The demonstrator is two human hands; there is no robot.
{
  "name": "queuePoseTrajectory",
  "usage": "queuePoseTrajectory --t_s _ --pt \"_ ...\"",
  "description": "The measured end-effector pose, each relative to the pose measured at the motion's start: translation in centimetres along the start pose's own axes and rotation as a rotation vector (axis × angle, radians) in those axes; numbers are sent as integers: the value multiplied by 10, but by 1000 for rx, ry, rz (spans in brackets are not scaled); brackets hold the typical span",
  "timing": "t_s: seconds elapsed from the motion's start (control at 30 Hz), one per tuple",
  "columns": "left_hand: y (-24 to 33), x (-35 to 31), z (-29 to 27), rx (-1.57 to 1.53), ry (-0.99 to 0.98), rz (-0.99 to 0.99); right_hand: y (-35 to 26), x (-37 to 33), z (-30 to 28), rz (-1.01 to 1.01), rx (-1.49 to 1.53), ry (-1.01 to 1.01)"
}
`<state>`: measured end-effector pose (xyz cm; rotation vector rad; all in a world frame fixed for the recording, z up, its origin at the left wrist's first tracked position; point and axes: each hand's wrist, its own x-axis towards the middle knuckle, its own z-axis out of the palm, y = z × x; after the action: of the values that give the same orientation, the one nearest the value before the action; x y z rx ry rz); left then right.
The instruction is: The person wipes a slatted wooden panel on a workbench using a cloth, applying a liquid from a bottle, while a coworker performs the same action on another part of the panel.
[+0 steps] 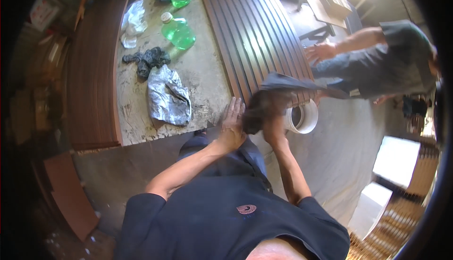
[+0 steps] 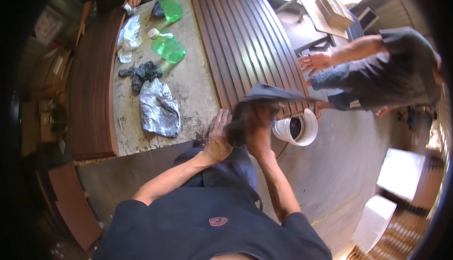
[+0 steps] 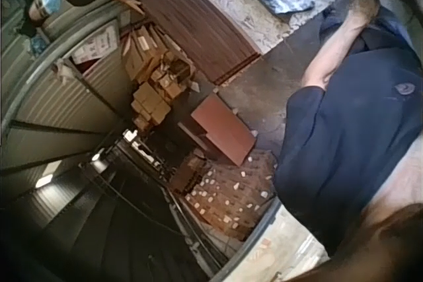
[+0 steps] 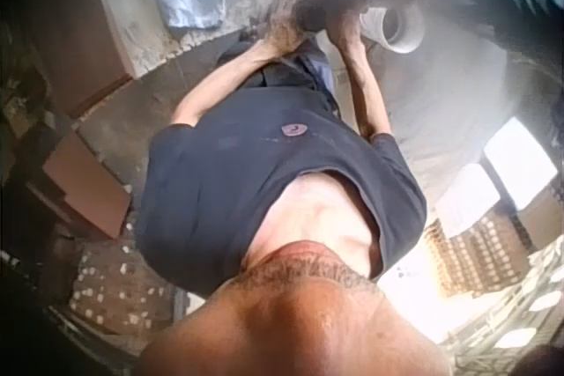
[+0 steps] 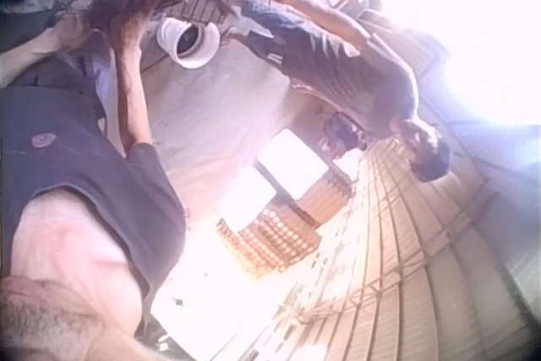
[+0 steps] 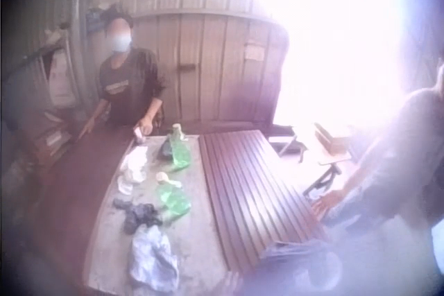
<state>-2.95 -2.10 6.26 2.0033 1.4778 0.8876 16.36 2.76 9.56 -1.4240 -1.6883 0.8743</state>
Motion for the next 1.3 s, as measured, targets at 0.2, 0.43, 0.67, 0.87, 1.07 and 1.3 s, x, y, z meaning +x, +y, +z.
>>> queuePoseTrajectory --t_s 0.2,0.43,0.67,0.87,1.07,1.3 --pt "-22 -11 73 320 128 -25 25 121 60 -506 -631 -448" --pt "1 4 74 283 83 -174 61 345 141 -763 -605 -155" --pt "16 4 77 235 108 -238 79 448 205 -832 -604 66" --pt "11 46 95 335 271 -409 92 395 195 -753 -612 25" --pt "-9 66 96 413 333 -459 78 225 98 -644 -620 -211" --pt "-6 66 94 403 356 -438 85 75 -6 -371 -750 -379"
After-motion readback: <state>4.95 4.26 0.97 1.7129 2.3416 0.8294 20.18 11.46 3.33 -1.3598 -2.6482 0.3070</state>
